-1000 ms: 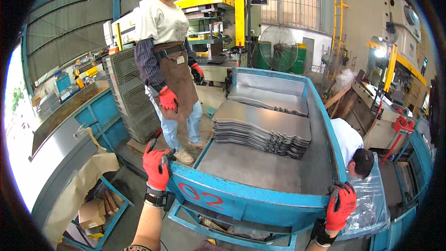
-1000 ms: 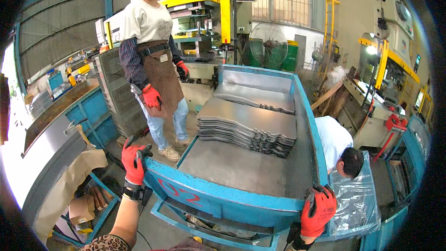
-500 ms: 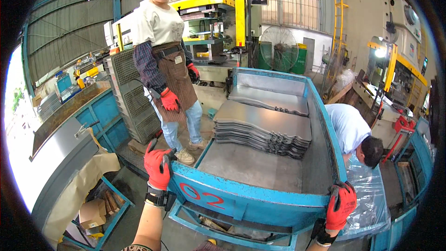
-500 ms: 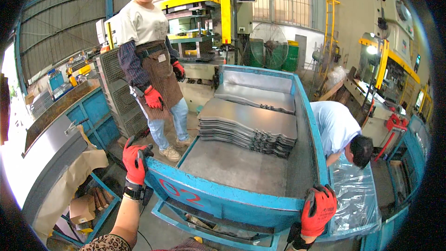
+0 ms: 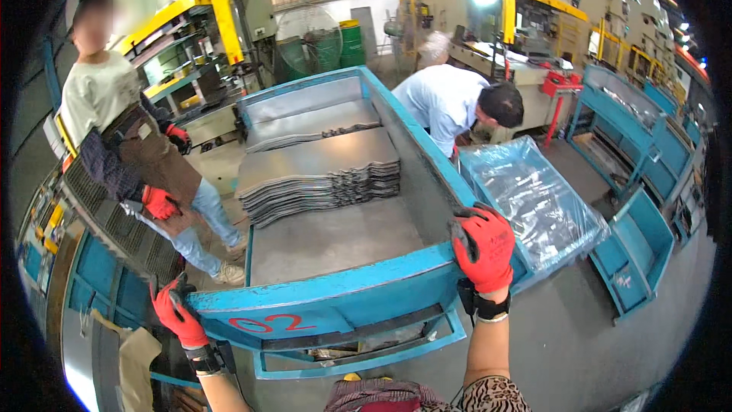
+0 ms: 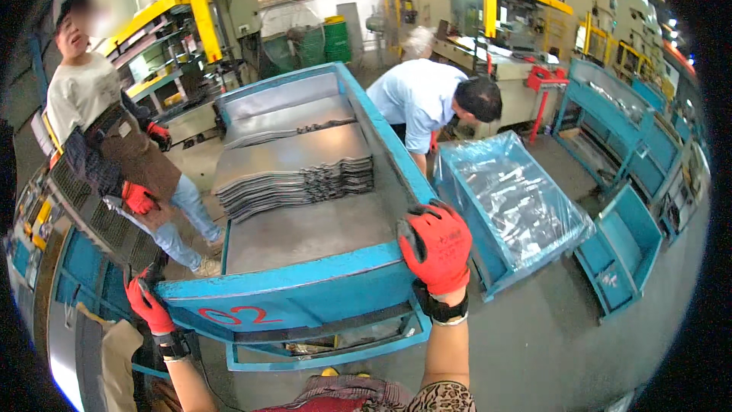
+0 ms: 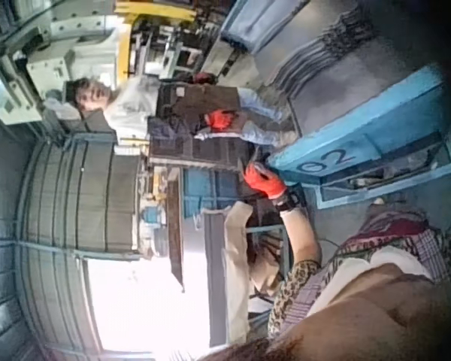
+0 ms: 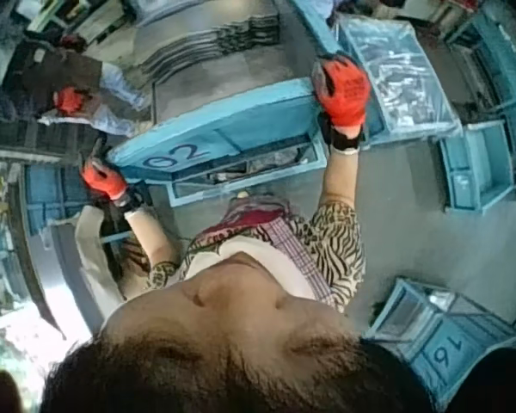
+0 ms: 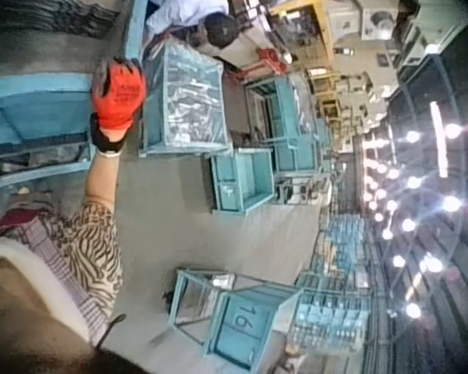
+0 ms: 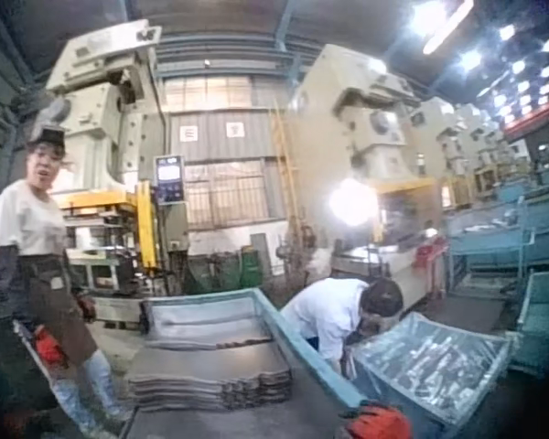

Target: Assisting a colleague in organizing and moving metal sheets from one bin to another.

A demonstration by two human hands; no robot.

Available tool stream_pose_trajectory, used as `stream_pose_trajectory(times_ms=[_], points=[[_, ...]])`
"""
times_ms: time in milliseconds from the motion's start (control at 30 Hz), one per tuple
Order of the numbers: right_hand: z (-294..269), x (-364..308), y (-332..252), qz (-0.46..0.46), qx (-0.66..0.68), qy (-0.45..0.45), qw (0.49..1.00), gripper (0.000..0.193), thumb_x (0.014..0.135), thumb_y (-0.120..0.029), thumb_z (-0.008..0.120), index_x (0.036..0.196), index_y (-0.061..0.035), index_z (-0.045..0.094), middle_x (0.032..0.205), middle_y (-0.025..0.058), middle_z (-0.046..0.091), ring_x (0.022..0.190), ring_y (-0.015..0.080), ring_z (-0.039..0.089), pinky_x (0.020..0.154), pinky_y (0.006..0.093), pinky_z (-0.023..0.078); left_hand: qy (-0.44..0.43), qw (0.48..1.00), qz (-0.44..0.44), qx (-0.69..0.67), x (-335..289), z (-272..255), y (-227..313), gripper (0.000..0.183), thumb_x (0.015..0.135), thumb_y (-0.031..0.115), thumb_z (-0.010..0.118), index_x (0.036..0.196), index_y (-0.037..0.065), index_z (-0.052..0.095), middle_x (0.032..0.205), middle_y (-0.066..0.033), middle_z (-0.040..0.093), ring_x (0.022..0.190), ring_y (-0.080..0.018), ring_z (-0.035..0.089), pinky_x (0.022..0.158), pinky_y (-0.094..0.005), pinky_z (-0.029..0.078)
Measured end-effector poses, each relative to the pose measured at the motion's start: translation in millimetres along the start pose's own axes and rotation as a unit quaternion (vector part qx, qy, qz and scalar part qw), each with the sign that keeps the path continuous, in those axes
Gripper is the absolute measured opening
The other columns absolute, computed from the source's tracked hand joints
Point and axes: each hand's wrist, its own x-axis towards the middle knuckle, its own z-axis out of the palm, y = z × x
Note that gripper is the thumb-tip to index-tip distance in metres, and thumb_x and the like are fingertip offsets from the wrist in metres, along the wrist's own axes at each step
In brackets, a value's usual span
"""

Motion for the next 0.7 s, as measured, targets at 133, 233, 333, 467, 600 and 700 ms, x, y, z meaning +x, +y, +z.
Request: stream_pose_trajectory(times_ms=[133,233,333,467,600,700], points=[[-3.1,-0.4,2.3,0.002,-0.003,0.008,1.000,0.024,0.074,-0.017,0.077,0.096,-0.0098,0.070,0.097,0.0069,0.072,0.098,0.0298,0.068,0.096,0.0484,0.054,0.024,1.000,0.004,0.006,1.4,6.8,6.7,0.037,0.103,0.022,0.041,0.111,-0.002,0.067,0.108,-0.0174,0.072,0.103,-0.0367,0.065,0.117,-0.0618,0.032],[0.1,-2.3,4.4,0.000,-0.004,0.005,1.000,0.025,0.074,-0.017,0.077,0.097,-0.0096,0.070,0.097,0.0072,0.072,0.098,0.0301,0.068,0.095,0.0486,0.054,0.007,1.000,0.015,0.007,3.6,3.2,5.1,0.035,0.103,0.021,0.041,0.110,-0.002,0.066,0.108,-0.0173,0.072,0.103,-0.0373,0.065,0.117,-0.0624,0.033],[0.8,1.2,0.9,0.004,0.002,-0.004,1.000,0.026,0.074,-0.017,0.076,0.098,-0.0090,0.070,0.097,0.0081,0.072,0.098,0.0310,0.068,0.096,0.0490,0.053,0.006,1.000,-0.001,0.017,-7.4,1.8,-6.3,0.034,0.103,0.022,0.041,0.109,-0.002,0.065,0.109,-0.0172,0.072,0.102,-0.0374,0.065,0.116,-0.0627,0.033],[-5.2,2.1,-5.7,0.010,0.003,-0.018,1.000,0.027,0.073,-0.015,0.074,0.099,-0.0081,0.070,0.098,0.0102,0.071,0.100,0.0339,0.067,0.098,0.0494,0.052,0.006,1.000,-0.018,0.018,-8.2,-1.2,-2.1,0.039,0.102,0.029,0.040,0.105,-0.002,0.064,0.107,-0.0170,0.071,0.106,-0.0379,0.066,0.117,-0.0619,0.032],[-7.0,0.8,-2.8,0.011,-0.010,-0.023,1.000,0.027,0.074,-0.014,0.071,0.100,-0.0086,0.070,0.101,0.0105,0.071,0.102,0.0354,0.066,0.099,0.0498,0.051,0.013,0.999,-0.032,-0.004,7.0,2.0,16.8,0.036,0.096,0.025,0.043,0.102,-0.001,0.067,0.102,-0.0172,0.071,0.099,-0.0373,0.066,0.117,-0.0619,0.031],[-2.0,-1.3,-0.6,0.020,-0.007,-0.029,0.999,0.028,0.075,-0.015,0.069,0.102,-0.0092,0.070,0.104,0.0104,0.071,0.105,0.0361,0.065,0.100,0.0504,0.050,0.013,0.999,-0.027,0.014,10.3,-4.1,20.9,0.035,0.098,0.022,0.045,0.103,0.000,0.072,0.100,-0.0151,0.073,0.100,-0.0356,0.066,0.111,-0.0548,0.040]])
